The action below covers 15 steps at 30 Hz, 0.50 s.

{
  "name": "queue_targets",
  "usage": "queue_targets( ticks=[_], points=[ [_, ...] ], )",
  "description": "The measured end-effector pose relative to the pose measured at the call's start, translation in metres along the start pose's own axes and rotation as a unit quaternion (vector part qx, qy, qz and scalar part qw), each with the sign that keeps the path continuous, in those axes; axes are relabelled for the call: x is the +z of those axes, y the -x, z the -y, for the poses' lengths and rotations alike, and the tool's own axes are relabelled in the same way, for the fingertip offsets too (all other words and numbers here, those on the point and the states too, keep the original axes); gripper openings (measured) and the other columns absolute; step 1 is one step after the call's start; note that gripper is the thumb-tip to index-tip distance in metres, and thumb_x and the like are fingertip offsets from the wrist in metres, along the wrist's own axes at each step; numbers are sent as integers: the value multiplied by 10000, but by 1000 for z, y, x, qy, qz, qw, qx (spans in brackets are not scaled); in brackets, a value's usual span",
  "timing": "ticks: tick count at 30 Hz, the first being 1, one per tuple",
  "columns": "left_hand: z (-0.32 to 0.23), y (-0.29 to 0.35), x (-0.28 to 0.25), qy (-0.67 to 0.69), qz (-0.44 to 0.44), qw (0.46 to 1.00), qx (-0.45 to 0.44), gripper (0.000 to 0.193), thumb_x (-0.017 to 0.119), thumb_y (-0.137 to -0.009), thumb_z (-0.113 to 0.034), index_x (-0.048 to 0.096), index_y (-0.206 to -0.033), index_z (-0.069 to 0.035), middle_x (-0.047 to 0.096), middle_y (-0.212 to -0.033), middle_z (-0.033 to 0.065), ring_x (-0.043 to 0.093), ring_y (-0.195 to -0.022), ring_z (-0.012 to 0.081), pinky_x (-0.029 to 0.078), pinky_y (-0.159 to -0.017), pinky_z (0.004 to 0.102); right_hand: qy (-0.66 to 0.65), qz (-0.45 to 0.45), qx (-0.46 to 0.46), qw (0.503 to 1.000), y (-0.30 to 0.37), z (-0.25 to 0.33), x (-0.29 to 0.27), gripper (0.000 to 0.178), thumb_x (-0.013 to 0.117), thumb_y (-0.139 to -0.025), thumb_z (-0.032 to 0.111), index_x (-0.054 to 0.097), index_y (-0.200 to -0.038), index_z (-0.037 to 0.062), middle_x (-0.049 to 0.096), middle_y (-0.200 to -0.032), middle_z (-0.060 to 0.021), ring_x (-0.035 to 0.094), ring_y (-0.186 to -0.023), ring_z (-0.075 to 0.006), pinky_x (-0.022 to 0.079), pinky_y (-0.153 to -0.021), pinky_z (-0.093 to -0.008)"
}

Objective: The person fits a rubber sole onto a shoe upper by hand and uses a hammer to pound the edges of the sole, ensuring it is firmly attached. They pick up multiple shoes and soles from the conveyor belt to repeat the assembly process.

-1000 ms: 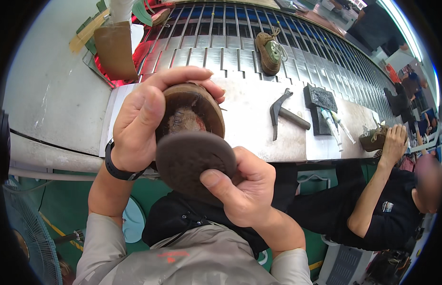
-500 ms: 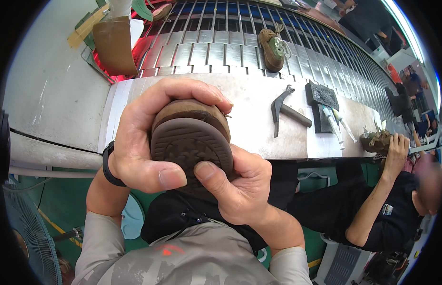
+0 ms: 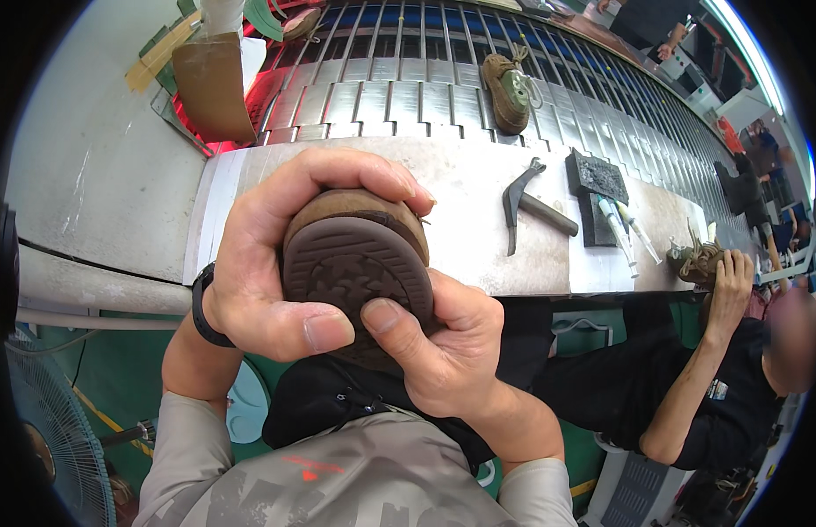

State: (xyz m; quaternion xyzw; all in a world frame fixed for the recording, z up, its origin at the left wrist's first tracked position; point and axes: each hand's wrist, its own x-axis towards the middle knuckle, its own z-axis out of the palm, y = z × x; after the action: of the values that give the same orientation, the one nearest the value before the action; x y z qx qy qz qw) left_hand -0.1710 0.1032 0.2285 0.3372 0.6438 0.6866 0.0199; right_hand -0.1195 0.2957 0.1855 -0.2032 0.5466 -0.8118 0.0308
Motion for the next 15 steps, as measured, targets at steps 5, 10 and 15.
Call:
queue_targets(
  ticks=[5,10,15],
  points=[
    [1,0,-2,-15,13,1000,13,826,845,-774,-429,540,-1352,77,645,-1296,227,679,-1117,263,551,-986,392,-4,-2,6,1000,1,1,0,291,693,-1035,115,694,-1237,-94,758,-1116,-119,676,-985,-129,560,-879,-296],
    [0,2,-4,-28,19,999,17,792,813,-803,-444,549,-1344,70,645,-1296,231,676,-1125,268,547,-992,401,-19,-1,6,1000,2,1,1,289,695,-1034,112,695,-1240,-91,758,-1118,-113,674,-982,-122,561,-874,-291],
    [-20,2,7,47,-50,994,-87,520,617,-973,-374,633,-1246,68,676,-1290,274,688,-1134,288,541,-1014,422,-9,7,16,1000,5,2,-2,289,700,-1030,124,700,-1230,-84,760,-1091,-101,671,-960,-113,563,-852,-285]
  ],
)
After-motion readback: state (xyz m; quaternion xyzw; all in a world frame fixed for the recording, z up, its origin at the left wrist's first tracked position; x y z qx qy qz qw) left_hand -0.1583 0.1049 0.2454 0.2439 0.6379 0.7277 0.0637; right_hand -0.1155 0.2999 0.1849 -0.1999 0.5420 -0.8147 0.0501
